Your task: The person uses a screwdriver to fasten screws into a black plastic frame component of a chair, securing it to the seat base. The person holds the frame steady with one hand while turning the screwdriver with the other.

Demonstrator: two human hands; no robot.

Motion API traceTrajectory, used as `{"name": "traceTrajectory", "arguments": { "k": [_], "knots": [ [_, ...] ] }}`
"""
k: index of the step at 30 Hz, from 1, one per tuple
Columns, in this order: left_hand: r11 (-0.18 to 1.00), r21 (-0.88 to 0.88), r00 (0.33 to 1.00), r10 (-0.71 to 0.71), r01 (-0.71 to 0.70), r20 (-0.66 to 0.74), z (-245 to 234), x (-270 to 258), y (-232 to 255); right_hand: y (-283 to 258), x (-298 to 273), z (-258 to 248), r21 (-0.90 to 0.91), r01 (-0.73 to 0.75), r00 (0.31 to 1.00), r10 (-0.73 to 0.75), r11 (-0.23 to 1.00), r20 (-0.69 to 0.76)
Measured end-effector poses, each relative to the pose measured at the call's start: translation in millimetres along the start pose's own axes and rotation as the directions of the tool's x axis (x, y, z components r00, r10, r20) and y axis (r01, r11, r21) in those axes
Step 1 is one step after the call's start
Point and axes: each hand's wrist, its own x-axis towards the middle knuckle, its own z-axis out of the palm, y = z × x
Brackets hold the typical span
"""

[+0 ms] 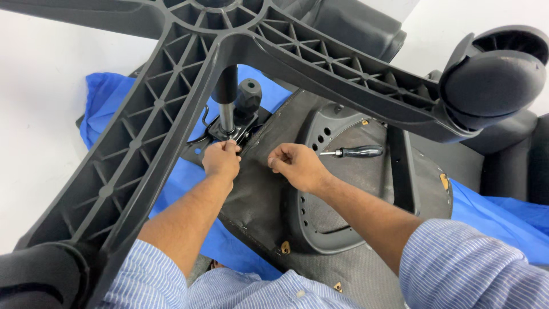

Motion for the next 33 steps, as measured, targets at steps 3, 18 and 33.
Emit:
{"name": "traceTrajectory", "arguments": {
  "k": [3,18,33],
  "knots": [
    [0.997,-0.063,0.998,-0.050,0.053,0.047,-5,-2,2,1,-1,-5,0.012,0.041,0.999,-0.041,0.999,-0.006],
    [0.871,0.292,0.860,0.238,-0.394,0.451,41,-93,-7,93,-35,-62,-0.525,-0.107,0.920,-0.116,0.845,-0.374],
    [0.746,0.546,0.847,0.046,-0.381,0.530,37,-115,5,95,-78,-82,-0.944,0.005,0.997,-0.079,0.329,-0.022]
  ]
}}
